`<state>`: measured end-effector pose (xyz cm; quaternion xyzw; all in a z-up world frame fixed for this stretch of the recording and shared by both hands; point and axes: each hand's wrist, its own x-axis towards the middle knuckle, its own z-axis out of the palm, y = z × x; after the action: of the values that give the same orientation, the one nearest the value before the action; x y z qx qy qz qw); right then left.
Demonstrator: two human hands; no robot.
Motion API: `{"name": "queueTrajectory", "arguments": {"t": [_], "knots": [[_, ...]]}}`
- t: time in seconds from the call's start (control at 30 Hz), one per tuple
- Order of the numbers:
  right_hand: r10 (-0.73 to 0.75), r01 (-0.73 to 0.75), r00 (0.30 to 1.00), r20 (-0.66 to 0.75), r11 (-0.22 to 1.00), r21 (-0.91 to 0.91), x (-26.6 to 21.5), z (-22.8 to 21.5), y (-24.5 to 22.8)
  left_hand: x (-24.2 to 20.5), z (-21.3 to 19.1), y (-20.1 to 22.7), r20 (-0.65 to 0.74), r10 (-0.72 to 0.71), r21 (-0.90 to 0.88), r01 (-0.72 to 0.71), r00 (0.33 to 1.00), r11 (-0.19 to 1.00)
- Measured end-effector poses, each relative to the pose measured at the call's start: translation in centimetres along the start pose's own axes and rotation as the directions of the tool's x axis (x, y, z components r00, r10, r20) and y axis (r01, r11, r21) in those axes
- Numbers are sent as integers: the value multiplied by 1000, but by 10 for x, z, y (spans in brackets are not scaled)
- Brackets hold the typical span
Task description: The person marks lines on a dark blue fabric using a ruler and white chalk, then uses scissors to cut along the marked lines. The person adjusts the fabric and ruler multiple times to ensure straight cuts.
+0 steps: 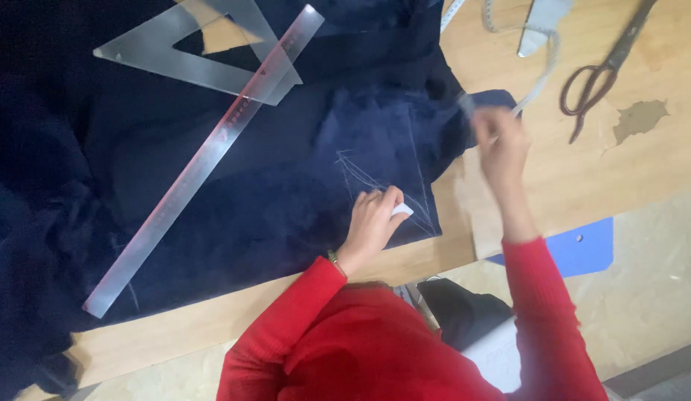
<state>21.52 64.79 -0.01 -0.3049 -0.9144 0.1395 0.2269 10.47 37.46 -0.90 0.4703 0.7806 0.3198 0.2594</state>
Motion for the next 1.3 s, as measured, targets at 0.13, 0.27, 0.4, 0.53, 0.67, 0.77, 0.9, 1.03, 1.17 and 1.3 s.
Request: {"name": "queueTrajectory", "arguments": {"t": [0.13,0.27,0.4,0.53,0.67,0.77,0.9,1.03,1.17,1.3], "knots": [[57,-82,982,180,988,135,-48,-5,-108,-27,-39,-18,38,-160,-132,164,986,978],[-23,-13,966,256,991,136,-66,23,-149,-48,-79,-42,-243,-187,158,229,952,960],[-111,78,976,187,981,177,-68,58,-169,-46,-82,-36,-347,35,254,57,937,966],[-167,143,970,178,980,138,-66,69,-174,-32,-61,-37,-311,93,244,-15,946,970],[-149,115,974,172,975,193,-58,65,-182,-25,-60,-41,-270,97,269,-22,958,963],[-142,101,973,180,970,219,-54,57,-188,-26,-61,-44,-242,84,250,-22,967,968],[-111,66,979,169,965,253,-56,57,-188,-28,-53,-53,-230,81,225,-28,970,974],[-89,39,983,163,956,291,-56,58,-188,-29,-52,-56,-223,86,221,-36,971,975],[-74,18,984,164,947,322,-53,56,-190,-29,-50,-57,-225,81,232,-28,971,972],[-75,18,981,176,951,309,-56,60,-186,-29,-49,-58,-231,84,261,-21,969,965]]}}
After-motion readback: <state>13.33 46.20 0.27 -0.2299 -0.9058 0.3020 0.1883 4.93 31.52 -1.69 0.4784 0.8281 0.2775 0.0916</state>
